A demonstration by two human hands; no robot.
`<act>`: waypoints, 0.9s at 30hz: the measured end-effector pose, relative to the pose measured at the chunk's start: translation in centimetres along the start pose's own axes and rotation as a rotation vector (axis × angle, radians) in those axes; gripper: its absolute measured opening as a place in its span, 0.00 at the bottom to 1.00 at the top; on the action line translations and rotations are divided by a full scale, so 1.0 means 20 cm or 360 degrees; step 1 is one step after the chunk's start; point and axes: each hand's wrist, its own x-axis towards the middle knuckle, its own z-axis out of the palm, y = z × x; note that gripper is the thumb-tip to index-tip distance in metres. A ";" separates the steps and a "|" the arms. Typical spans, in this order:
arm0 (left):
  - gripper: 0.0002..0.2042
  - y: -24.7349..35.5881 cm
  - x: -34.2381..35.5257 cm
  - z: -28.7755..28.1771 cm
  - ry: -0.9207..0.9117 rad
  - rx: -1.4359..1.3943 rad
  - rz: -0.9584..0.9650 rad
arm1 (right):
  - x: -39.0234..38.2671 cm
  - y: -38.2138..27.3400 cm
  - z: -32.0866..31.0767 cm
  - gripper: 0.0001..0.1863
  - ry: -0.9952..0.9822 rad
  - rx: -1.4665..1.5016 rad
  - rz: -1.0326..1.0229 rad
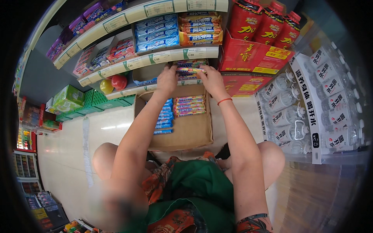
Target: The person sits on the floor in a store aisle and takes small blue and pink snack packages from a shelf, placing them into a cardboard box on the floor. The person continues to fill the box with the snack packages.
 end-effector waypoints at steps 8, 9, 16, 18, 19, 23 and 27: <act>0.13 -0.08 -0.20 -0.10 0.0224 -0.0182 0.0260 | -0.09 -0.05 -0.12 0.14 -0.0304 -0.0130 0.0002; 0.13 -0.08 -0.24 -0.10 0.0188 -0.0209 0.0237 | -0.10 -0.04 -0.11 0.15 -0.0330 -0.0279 -0.0029; 0.13 -0.13 -0.53 -0.02 -0.0038 -0.0273 0.0032 | -0.27 -0.02 0.00 0.11 -0.0481 -0.0596 -0.0244; 0.12 -0.18 -0.60 0.04 -0.0117 -0.0278 -0.0035 | -0.33 -0.02 0.06 0.11 -0.0623 -0.0606 -0.0165; 0.12 -0.20 -0.64 0.07 -0.0105 -0.0368 -0.0035 | -0.36 0.00 0.10 0.11 -0.0683 -0.0611 -0.0166; 0.13 -0.27 -0.77 0.22 -0.0272 -0.0417 -0.0198 | -0.48 0.05 0.24 0.11 -0.0884 -0.0712 -0.0158; 0.12 -0.32 -0.88 0.38 -0.0335 -0.0437 -0.0282 | -0.57 0.11 0.38 0.14 -0.1068 -0.0735 0.0238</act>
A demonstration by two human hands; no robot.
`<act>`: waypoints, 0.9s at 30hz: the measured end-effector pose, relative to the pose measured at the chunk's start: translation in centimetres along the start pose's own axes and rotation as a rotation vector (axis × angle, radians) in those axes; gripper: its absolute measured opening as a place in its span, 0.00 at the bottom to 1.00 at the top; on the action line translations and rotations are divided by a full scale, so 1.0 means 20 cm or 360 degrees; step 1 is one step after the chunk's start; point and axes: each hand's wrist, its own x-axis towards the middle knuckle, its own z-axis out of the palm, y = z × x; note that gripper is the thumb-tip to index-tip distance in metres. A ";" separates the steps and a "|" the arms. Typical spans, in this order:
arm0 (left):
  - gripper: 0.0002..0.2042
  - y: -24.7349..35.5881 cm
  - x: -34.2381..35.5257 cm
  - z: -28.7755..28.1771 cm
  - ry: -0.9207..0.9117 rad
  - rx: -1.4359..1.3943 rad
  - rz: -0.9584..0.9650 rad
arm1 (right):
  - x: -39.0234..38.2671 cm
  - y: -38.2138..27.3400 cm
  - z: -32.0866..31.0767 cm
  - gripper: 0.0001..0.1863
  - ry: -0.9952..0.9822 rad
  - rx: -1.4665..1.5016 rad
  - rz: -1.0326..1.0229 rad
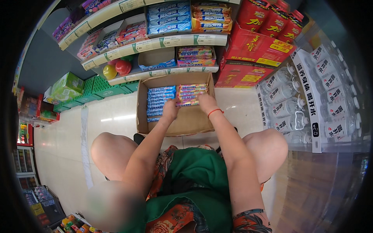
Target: The person sits on the floor in a store aisle and takes small blue and pink snack packages from a shelf, placing them into a cardboard box on the floor. The person continues to fill the box with the snack packages.
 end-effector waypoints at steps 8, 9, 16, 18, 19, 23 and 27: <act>0.10 -0.17 -0.01 0.24 -0.0065 -0.0109 -0.0177 | 0.04 0.01 0.18 0.17 -0.0270 0.0169 0.0357; 0.10 -0.19 -0.02 0.26 -0.0054 -0.0107 -0.0194 | 0.03 -0.02 0.16 0.16 -0.0274 0.0193 0.0382; 0.11 -0.17 0.01 0.32 -0.0024 -0.0199 -0.0231 | 0.08 0.00 0.26 0.22 -0.0292 0.0286 0.0603; 0.11 -0.12 0.02 0.31 0.0011 -0.0250 -0.0225 | 0.09 0.02 0.30 0.23 -0.0093 0.0328 0.0631; 0.12 -0.10 0.02 0.30 0.0026 -0.0276 -0.0221 | 0.09 0.03 0.32 0.23 0.0007 0.0349 0.0647; 0.12 -0.09 0.02 0.29 0.0089 -0.0270 -0.0189 | 0.09 -0.01 0.27 0.22 -0.0025 0.0381 0.0676; 0.13 -0.05 0.02 0.24 0.0118 -0.0240 -0.0153 | 0.07 -0.02 0.22 0.19 0.0130 0.0363 0.0587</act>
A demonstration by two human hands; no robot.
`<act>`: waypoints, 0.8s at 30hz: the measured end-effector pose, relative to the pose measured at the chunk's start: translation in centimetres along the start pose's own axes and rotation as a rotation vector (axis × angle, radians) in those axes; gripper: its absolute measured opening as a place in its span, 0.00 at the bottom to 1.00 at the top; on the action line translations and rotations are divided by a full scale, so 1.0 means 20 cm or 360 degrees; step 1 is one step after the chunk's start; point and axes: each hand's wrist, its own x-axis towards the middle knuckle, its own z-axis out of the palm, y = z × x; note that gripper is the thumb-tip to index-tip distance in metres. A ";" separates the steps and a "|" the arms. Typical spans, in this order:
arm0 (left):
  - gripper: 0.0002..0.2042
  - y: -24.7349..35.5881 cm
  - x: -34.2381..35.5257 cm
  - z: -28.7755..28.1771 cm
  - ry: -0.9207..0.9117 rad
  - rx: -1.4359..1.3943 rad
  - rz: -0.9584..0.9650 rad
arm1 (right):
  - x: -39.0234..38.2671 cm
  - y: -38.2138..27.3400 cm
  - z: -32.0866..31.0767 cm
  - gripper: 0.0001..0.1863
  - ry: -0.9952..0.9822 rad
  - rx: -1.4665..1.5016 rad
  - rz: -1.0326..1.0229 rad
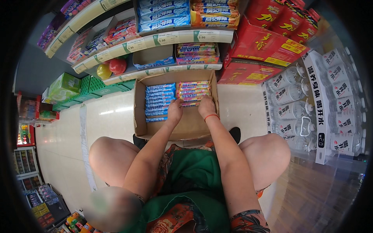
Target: The person sits on the floor in a store aisle and takes small blue and pink snack packages from a shelf, placing them into a cardboard box on the floor. The person continues to fill the box with the snack packages.
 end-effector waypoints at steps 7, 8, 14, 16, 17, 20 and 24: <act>0.13 0.23 0.08 -0.15 0.0162 -0.0139 0.0369 | 0.01 -0.13 -0.26 0.16 0.0285 0.0009 -0.0304; 0.13 0.29 0.10 -0.19 0.0180 -0.0131 0.0440 | 0.02 -0.15 -0.32 0.16 0.0413 0.0037 -0.0383; 0.14 0.59 0.27 -0.40 0.0279 0.0026 0.0623 | 0.08 -0.27 -0.61 0.15 0.0867 0.0211 -0.0678; 0.14 0.66 0.35 -0.46 0.0297 0.0033 0.0693 | 0.13 -0.27 -0.68 0.14 0.0954 0.0228 -0.0695; 0.14 0.69 0.39 -0.47 0.0298 0.0038 0.0686 | 0.13 -0.28 -0.72 0.16 0.0846 0.0233 -0.0586; 0.14 0.73 0.48 -0.49 0.0268 0.0130 0.0599 | 0.22 -0.25 -0.74 0.17 0.0878 0.0268 -0.0682; 0.16 0.74 0.59 -0.47 0.0171 0.0375 0.0393 | 0.29 -0.27 -0.74 0.19 0.0679 0.0243 -0.0459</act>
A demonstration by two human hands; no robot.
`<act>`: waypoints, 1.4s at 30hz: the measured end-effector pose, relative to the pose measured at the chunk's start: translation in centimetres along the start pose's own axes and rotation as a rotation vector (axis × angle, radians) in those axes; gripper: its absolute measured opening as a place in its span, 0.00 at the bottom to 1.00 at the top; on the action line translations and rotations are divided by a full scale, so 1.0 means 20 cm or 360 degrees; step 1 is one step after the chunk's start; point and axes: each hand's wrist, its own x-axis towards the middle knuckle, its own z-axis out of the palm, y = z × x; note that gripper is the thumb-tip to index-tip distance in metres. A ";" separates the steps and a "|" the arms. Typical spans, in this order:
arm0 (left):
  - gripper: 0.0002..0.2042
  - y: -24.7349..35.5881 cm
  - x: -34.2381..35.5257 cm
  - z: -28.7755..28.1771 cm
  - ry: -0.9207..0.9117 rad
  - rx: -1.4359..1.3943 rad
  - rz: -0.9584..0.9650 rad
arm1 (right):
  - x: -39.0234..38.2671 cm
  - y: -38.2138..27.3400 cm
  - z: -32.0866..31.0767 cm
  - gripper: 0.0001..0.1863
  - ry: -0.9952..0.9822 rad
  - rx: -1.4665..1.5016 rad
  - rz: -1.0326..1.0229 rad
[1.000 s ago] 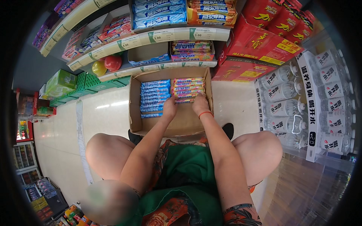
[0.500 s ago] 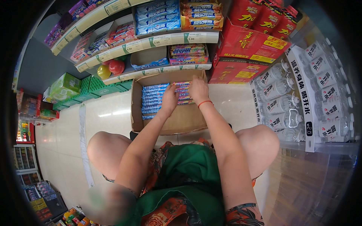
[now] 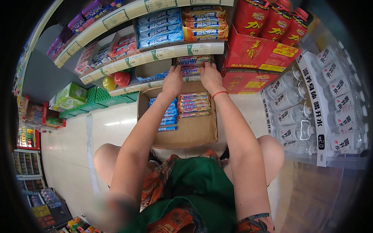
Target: The person sits on the floor in a store aisle and takes small blue and pink snack packages from a shelf, placing them into a cardboard box on the floor. The person continues to fill the box with the snack packages.
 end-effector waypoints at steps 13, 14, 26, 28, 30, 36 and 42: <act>0.12 -0.01 0.16 0.15 -0.0187 0.0030 -0.0353 | 0.16 0.07 0.16 0.24 -0.0148 0.0142 0.0206; 0.12 -0.01 0.16 0.15 -0.0163 -0.0006 -0.0355 | 0.16 0.07 0.16 0.23 -0.0157 0.0241 0.0220; 0.18 -0.02 0.06 0.07 0.0381 -0.0383 -0.0087 | 0.03 0.00 0.09 0.18 0.0116 0.0419 0.0170; 0.19 0.00 0.02 0.04 0.0269 -0.0424 -0.0167 | -0.01 -0.02 0.05 0.18 0.0196 0.0388 0.0122; 0.19 0.02 -0.03 0.03 0.0382 -0.0507 -0.0140 | -0.04 -0.03 0.03 0.18 0.0301 0.0366 0.0057; 0.20 0.05 -0.18 0.00 0.0564 -0.0658 -0.0032 | -0.15 -0.01 0.04 0.17 0.0408 0.0389 -0.0072; 0.21 0.02 -0.39 0.00 0.0509 -0.0679 -0.0085 | -0.34 -0.05 0.04 0.16 0.0373 0.0370 0.0020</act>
